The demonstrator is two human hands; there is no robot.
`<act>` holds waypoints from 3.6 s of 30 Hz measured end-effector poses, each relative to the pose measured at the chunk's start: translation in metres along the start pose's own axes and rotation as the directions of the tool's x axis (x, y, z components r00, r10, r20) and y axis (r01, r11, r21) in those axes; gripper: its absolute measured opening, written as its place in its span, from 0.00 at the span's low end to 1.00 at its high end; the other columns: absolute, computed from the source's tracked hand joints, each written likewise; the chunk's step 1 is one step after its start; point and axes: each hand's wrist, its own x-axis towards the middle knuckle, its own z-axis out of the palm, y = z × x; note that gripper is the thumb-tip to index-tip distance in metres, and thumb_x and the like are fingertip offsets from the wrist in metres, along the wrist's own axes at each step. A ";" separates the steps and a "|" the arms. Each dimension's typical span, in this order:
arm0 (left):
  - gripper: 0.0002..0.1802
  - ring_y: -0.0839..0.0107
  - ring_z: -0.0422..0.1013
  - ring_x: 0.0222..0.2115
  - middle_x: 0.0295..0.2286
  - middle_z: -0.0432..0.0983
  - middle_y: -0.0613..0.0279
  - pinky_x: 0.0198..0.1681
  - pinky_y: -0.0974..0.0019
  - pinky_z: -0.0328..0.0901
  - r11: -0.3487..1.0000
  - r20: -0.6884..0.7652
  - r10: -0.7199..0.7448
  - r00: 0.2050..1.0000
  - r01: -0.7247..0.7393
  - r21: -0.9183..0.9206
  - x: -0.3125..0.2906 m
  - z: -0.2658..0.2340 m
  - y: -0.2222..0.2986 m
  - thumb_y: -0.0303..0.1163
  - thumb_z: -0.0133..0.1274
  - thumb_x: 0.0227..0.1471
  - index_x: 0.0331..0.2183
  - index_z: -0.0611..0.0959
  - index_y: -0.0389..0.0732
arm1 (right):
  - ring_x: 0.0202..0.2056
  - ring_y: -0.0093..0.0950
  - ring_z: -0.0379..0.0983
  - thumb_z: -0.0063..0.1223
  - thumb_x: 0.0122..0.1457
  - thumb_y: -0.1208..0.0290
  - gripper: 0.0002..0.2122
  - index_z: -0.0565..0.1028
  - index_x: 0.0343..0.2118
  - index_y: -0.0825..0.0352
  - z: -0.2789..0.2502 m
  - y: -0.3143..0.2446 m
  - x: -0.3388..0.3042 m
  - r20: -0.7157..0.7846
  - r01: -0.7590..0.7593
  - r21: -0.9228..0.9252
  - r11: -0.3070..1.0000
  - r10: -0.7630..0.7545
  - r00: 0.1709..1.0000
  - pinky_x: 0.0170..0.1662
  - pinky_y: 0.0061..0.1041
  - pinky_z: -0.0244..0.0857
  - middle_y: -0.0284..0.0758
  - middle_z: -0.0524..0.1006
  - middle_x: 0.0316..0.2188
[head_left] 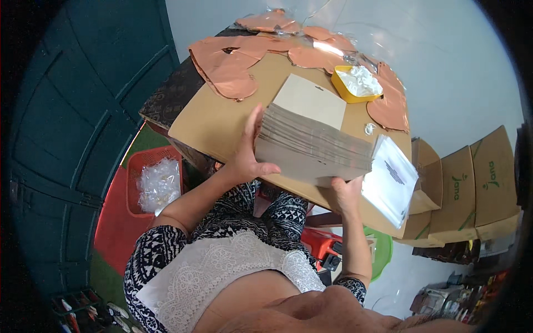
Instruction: The person sorts through a stack of cardboard squares, then picks up a deflated foil balloon and spreads it flat on the table.
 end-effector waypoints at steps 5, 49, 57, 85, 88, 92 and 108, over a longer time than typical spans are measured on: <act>0.63 0.61 0.53 0.56 0.54 0.55 0.50 0.58 0.59 0.49 0.995 0.059 -0.035 0.998 0.029 0.096 0.001 -0.002 -0.004 0.48 0.69 0.32 0.59 0.47 0.35 | 0.56 0.31 0.56 0.69 0.34 0.47 0.53 0.50 0.59 0.71 0.001 -0.002 0.000 0.108 0.004 0.056 0.998 -0.010 0.994 0.58 0.33 0.52 0.38 0.62 0.53; 0.45 0.62 0.63 0.47 0.45 0.65 0.51 0.52 0.61 0.57 0.937 0.145 -0.318 0.937 0.287 0.199 0.012 -0.023 -0.001 0.41 0.63 0.38 0.52 0.59 0.31 | 0.43 0.27 0.66 0.62 0.48 0.55 0.31 0.64 0.48 0.72 -0.006 0.023 -0.006 0.204 -0.044 -0.237 0.970 0.095 0.974 0.47 0.26 0.61 0.34 0.70 0.41; 0.38 0.61 0.61 0.49 0.47 0.63 0.48 0.53 0.61 0.56 0.924 0.207 -0.352 0.913 0.303 0.234 0.018 -0.026 0.003 0.32 0.59 0.40 0.51 0.61 0.29 | 0.42 0.25 0.66 0.58 0.53 0.63 0.22 0.64 0.47 0.69 -0.006 0.028 -0.005 0.212 -0.150 -0.128 0.980 0.175 0.962 0.46 0.25 0.62 0.34 0.70 0.41; 0.26 0.76 0.66 0.43 0.42 0.69 0.61 0.46 0.70 0.63 0.847 -0.136 -0.341 0.930 0.241 -0.474 -0.004 0.037 0.039 0.30 0.52 0.51 0.50 0.63 0.34 | 0.48 0.32 0.68 0.52 0.57 0.56 0.27 0.62 0.53 0.70 0.062 0.010 -0.009 0.018 -0.387 0.407 0.827 0.416 0.909 0.51 0.32 0.63 0.39 0.69 0.48; 0.22 0.77 0.65 0.42 0.41 0.69 0.61 0.46 0.70 0.62 0.891 -0.241 -0.306 0.921 0.188 -0.414 -0.005 0.032 0.041 0.29 0.51 0.51 0.47 0.66 0.33 | 0.48 0.32 0.68 0.52 0.57 0.57 0.27 0.61 0.53 0.70 0.075 0.010 -0.013 -0.008 -0.353 0.400 0.845 0.389 0.921 0.52 0.32 0.62 0.40 0.69 0.48; 0.18 0.78 0.67 0.39 0.39 0.71 0.63 0.43 0.70 0.63 0.920 -0.346 -0.207 0.915 0.063 -0.386 -0.001 0.021 0.039 0.30 0.48 0.51 0.44 0.70 0.32 | 0.44 0.33 0.70 0.49 0.58 0.55 0.27 0.60 0.53 0.69 0.085 0.009 -0.014 0.051 -0.314 0.312 0.896 0.315 0.948 0.43 0.35 0.68 0.39 0.70 0.45; 0.17 0.72 0.72 0.20 0.27 0.74 0.57 0.12 0.72 0.60 0.974 -0.751 -0.225 0.621 0.125 -0.189 0.012 -0.211 0.071 0.30 0.52 0.48 0.38 0.72 0.29 | 0.20 0.22 0.68 0.37 0.64 0.58 0.16 0.69 0.33 0.69 -0.008 0.020 -0.005 0.167 -0.414 0.262 0.872 0.382 0.909 0.25 0.20 0.65 0.35 0.73 0.21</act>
